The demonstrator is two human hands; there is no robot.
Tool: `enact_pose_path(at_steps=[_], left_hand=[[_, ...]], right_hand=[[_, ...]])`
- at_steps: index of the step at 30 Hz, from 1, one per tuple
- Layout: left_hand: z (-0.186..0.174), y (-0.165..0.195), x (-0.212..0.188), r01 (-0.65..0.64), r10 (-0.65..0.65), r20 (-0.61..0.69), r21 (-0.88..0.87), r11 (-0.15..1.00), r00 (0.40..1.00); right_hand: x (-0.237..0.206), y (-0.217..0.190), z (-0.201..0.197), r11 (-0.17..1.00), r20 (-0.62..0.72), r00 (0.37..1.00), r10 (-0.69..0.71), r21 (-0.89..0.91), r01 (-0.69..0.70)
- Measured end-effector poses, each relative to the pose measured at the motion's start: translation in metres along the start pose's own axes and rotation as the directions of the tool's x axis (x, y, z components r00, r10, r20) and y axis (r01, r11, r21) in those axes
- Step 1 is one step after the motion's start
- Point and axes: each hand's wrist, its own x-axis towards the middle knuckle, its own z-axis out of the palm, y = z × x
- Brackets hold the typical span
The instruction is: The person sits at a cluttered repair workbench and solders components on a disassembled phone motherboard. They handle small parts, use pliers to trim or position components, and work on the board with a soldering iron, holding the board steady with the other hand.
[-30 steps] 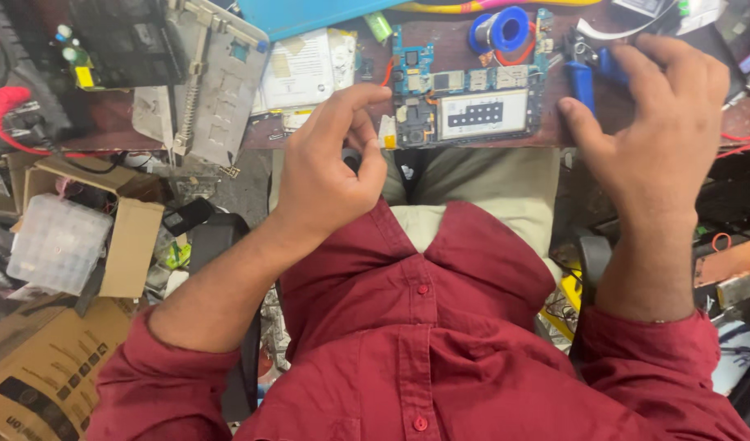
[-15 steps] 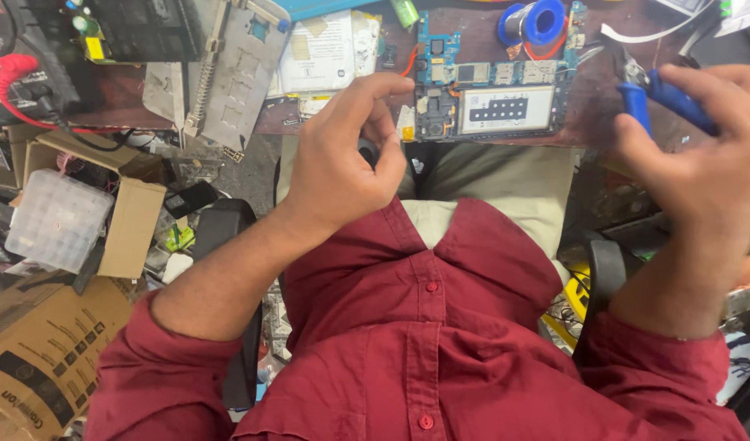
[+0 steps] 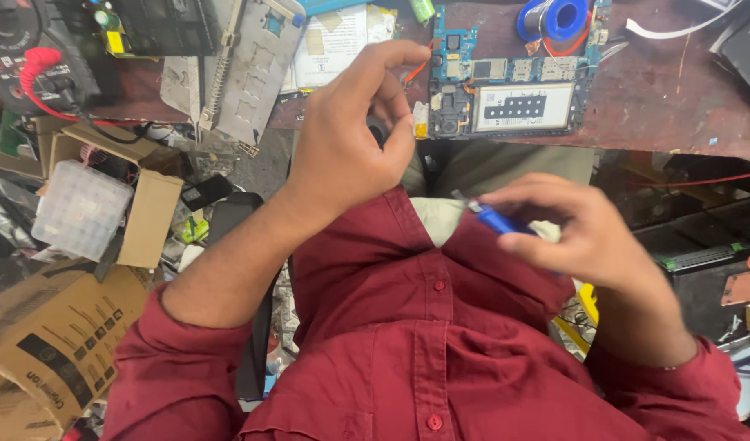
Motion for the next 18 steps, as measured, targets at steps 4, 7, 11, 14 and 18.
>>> enact_pose_path(at_steps=[4, 7, 11, 14, 18], left_hand=[[-0.003, -0.003, 0.014, -0.042, 0.04, 0.037, 0.05, 0.998, 0.999], [-0.003, -0.006, 0.023, -0.091, 0.087, 0.058, 0.072, 0.993, 0.995], [-0.002, -0.009, 0.033, -0.128, 0.118, 0.093, 0.104, 0.986, 0.989], [0.0, -0.014, 0.044, -0.156, 0.14, 0.117, 0.14, 0.978, 0.983], [0.001, -0.019, 0.053, -0.176, 0.154, 0.157, 0.136, 0.975, 0.976]], right_hand=[[0.01, 0.0, 0.02, 0.974, 0.058, 0.973, 0.223, -0.045, -0.22], [0.015, 0.0, 0.028, 0.974, 0.072, 0.972, 0.224, 0.029, -0.226], [0.017, 0.005, 0.032, 0.986, 0.056, 0.985, 0.163, 0.015, -0.164], [0.016, 0.009, 0.032, 0.984, 0.069, 0.983, 0.168, 0.045, -0.171], [0.017, 0.01, 0.032, 0.98, 0.077, 0.979, 0.187, 0.061, -0.192]])
